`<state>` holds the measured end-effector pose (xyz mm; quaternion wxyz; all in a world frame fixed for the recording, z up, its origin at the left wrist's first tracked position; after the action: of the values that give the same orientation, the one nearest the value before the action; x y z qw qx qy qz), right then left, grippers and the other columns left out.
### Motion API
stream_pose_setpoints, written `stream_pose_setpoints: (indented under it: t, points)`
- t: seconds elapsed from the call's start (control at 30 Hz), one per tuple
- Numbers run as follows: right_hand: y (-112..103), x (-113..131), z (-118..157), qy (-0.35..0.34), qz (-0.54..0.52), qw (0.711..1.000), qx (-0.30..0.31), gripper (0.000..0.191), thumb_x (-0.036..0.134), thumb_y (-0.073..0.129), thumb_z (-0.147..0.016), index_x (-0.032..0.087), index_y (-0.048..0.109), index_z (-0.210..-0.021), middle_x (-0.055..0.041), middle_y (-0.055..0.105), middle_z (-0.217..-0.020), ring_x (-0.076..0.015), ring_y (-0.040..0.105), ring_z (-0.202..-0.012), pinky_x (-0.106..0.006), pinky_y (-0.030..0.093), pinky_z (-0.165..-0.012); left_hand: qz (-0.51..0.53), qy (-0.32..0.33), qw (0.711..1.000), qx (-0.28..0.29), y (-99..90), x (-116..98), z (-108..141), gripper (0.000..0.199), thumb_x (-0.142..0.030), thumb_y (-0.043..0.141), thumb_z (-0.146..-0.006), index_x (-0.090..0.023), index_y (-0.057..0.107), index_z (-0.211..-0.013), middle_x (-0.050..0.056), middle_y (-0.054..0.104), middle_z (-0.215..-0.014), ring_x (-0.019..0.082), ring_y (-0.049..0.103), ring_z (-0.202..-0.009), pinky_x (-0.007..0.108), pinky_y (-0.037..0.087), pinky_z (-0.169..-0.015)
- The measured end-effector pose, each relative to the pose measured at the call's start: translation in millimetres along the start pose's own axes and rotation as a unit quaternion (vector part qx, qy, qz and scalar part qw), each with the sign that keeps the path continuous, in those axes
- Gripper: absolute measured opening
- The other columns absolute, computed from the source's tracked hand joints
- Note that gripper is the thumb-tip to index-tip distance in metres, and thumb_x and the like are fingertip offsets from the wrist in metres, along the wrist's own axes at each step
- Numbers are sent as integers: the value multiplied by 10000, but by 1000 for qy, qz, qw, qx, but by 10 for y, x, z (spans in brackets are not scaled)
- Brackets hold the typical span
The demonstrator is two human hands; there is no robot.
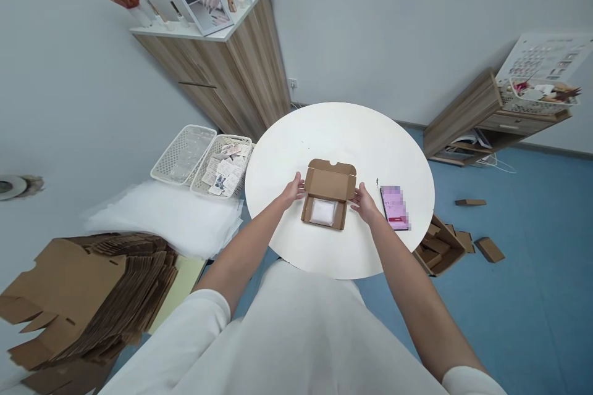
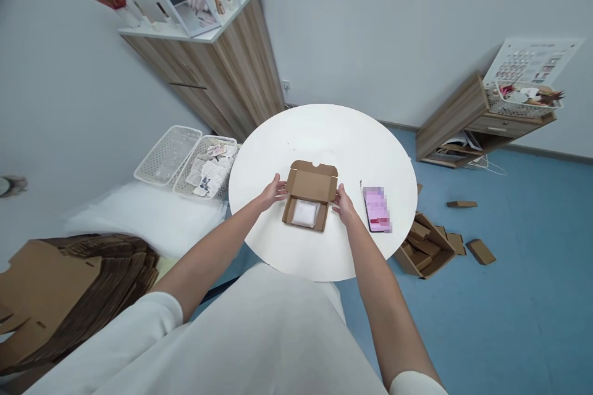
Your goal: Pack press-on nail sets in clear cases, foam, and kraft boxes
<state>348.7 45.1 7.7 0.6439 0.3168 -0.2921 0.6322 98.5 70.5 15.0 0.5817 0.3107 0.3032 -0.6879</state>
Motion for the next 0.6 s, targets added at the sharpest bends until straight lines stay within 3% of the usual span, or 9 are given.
stream_pose_setpoints:
  t: [0.23,0.47,0.6]
  points:
    - [63,137,98,-135,65,987,50,618,623,108,-812,318,415,-1253,3,438,-1313,-193,410,-1174,-341,381,-861,-63,75,994,47,36,-119,99,779,-662,10,-784,-196,426,-1250,82,430,-1318,247,439,-1163,350,386,-872]
    - [-27,-115,206,-104,69,992,21,683,651,110,-792,269,449,-1246,-24,479,-1260,-188,478,-1074,-338,398,-864,-17,84,993,79,-13,77,260,775,-657,10,-785,-209,448,-1240,79,422,-1323,247,432,-1166,352,388,-872]
    - [-58,-187,302,-80,43,995,44,667,665,152,-785,269,504,-1192,-46,530,-1203,-211,494,-1070,-386,368,-888,-39,69,994,74,-60,162,337,767,-647,-7,-789,-226,459,-1229,71,474,-1276,234,445,-1154,360,390,-873]
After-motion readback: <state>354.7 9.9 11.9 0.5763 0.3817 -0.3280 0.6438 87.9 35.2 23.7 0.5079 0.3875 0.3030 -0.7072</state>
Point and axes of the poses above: each hand's wrist, its own z-axis away from the middle knuckle, its own y-axis out of the palm, x = y × z, the point moved 2 cm from there along -z, towards the middle knuckle
